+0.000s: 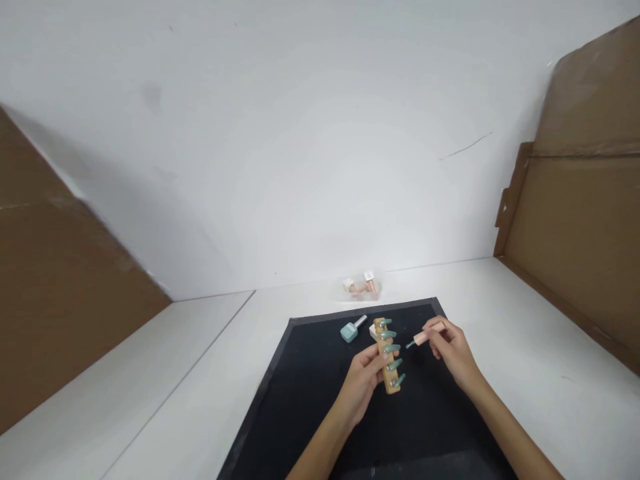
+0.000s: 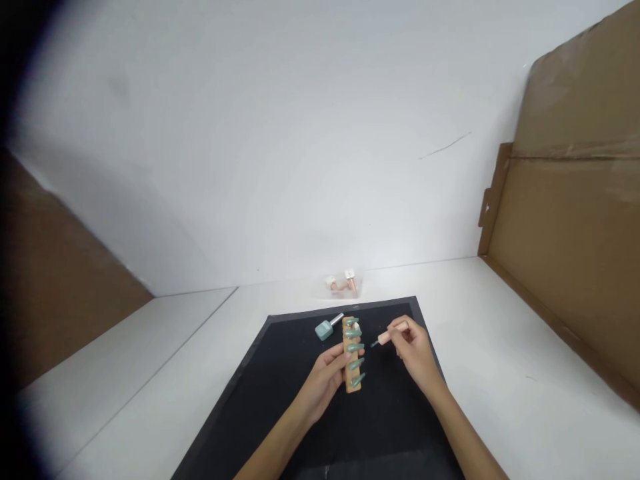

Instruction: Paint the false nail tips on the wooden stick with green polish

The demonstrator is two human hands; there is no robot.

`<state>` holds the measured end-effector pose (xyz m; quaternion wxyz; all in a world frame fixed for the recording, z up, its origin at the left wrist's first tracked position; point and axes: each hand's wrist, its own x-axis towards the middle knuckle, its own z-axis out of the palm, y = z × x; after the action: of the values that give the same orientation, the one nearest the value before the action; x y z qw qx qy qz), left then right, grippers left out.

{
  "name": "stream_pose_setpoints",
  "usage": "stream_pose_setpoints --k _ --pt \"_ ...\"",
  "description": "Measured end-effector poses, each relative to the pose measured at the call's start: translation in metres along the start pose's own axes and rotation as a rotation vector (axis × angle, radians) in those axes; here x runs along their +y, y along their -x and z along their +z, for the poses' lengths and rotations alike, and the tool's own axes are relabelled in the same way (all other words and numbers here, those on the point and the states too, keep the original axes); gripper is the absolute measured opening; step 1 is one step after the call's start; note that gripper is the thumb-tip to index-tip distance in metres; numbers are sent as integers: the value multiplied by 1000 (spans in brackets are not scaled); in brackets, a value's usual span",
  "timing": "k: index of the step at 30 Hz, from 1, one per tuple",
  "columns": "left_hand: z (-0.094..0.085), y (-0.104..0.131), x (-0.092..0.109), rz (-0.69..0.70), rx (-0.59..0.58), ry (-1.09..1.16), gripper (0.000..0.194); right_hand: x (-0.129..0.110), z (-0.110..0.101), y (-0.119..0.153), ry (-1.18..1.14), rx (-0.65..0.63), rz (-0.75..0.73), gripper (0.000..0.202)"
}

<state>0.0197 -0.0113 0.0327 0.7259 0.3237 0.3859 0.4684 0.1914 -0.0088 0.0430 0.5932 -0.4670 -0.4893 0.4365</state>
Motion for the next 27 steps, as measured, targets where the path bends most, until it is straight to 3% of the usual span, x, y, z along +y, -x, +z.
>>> stream_pose_setpoints --k 21,27 --pt "-2 4 -7 35 111 56 41 12 -1 4 -63 66 -15 23" --pt "-3 6 -8 35 133 70 40 14 -2 6 -141 108 4 17"
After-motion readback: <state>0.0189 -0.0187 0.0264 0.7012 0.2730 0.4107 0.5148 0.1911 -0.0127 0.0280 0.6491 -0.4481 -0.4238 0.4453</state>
